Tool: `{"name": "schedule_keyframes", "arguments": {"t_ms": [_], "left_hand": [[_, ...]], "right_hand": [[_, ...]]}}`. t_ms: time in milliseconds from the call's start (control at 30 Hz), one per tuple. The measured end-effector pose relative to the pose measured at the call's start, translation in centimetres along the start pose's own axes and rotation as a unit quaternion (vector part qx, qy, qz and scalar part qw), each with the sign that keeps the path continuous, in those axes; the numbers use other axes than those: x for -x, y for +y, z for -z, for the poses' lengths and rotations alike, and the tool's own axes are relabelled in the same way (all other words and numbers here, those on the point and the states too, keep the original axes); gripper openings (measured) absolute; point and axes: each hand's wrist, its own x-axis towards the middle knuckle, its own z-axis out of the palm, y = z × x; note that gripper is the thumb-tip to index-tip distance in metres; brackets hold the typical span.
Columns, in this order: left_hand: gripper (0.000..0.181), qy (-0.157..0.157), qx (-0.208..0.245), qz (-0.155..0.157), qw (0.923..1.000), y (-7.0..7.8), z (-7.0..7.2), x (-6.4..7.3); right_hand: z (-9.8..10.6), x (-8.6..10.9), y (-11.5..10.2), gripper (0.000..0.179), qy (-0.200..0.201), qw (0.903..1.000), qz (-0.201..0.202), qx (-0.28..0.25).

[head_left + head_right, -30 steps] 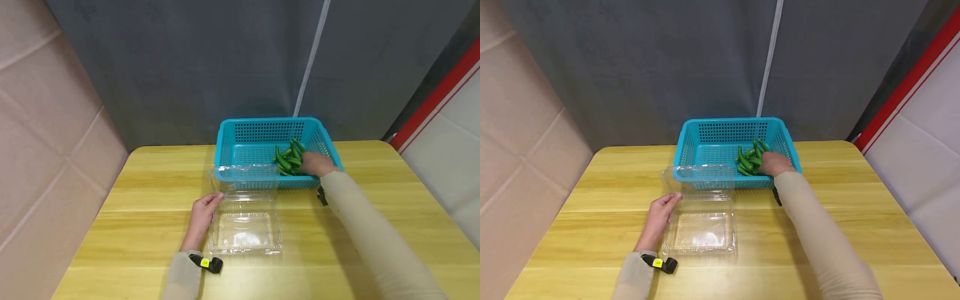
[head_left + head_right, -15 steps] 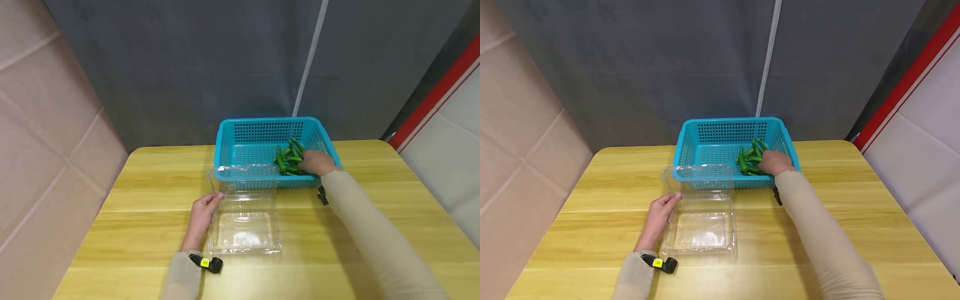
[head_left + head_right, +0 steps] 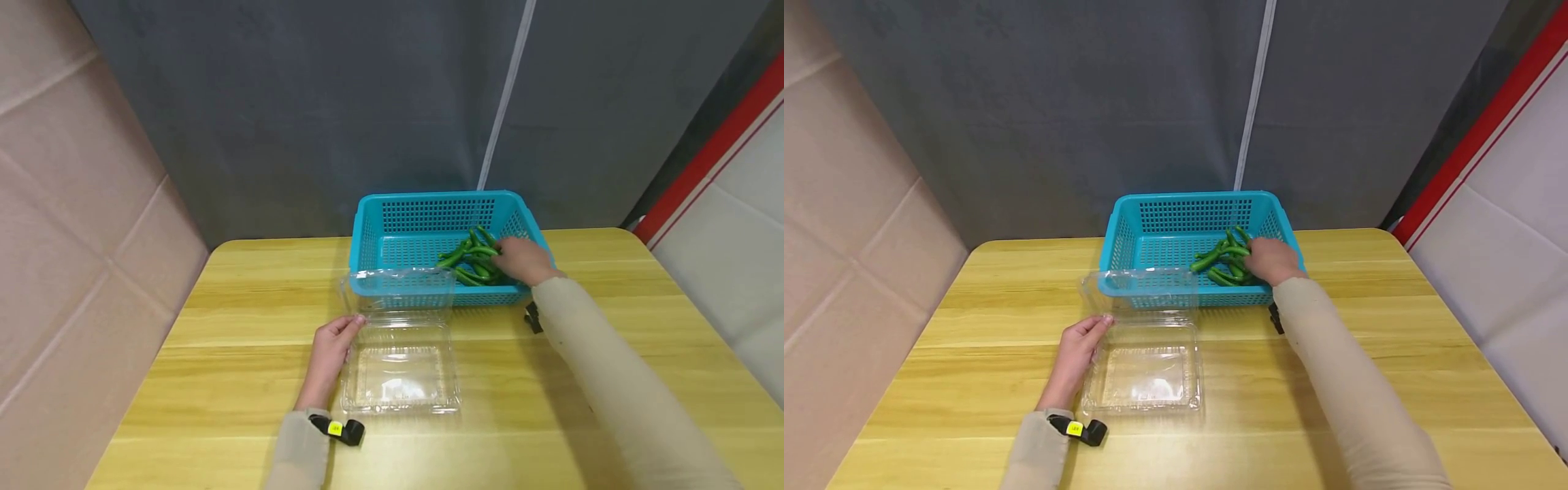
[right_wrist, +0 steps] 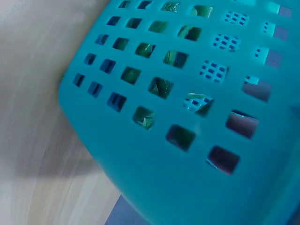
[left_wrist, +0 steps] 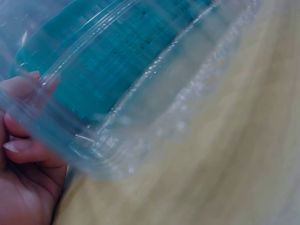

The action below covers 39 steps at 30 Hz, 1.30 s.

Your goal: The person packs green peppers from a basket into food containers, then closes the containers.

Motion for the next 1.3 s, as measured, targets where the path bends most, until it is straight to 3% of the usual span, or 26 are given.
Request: {"name": "schedule_keyframes", "arguments": {"t_ms": [333,567,767,1033,1300], "left_hand": [[0.022,0.009,0.003,0.006,0.9999,0.2,0.0,0.1],[0.024,0.007,0.009,0.008,0.9999,0.2,-0.1,0.1],[0.025,0.000,0.006,0.003,1.0000,0.3,0.0,0.1],[0.029,-0.007,-0.001,0.005,1.0000,0.3,0.1,0.1],[0.039,-0.005,0.004,0.003,1.0000,-2.4,0.3,-1.4]], "right_hand": [[1.2,0.8,-0.9,0.042,0.062,0.9980,-0.006,-0.009],[1.6,1.8,-1.9,0.041,0.123,0.9921,0.020,-0.012],[2.2,2.9,-2.6,0.040,0.179,0.9814,0.068,-0.015],[3.3,4.3,-3.7,0.041,0.195,0.9766,0.087,-0.027],[4.5,6.2,-5.2,0.047,0.208,0.9723,0.099,-0.040]]}}
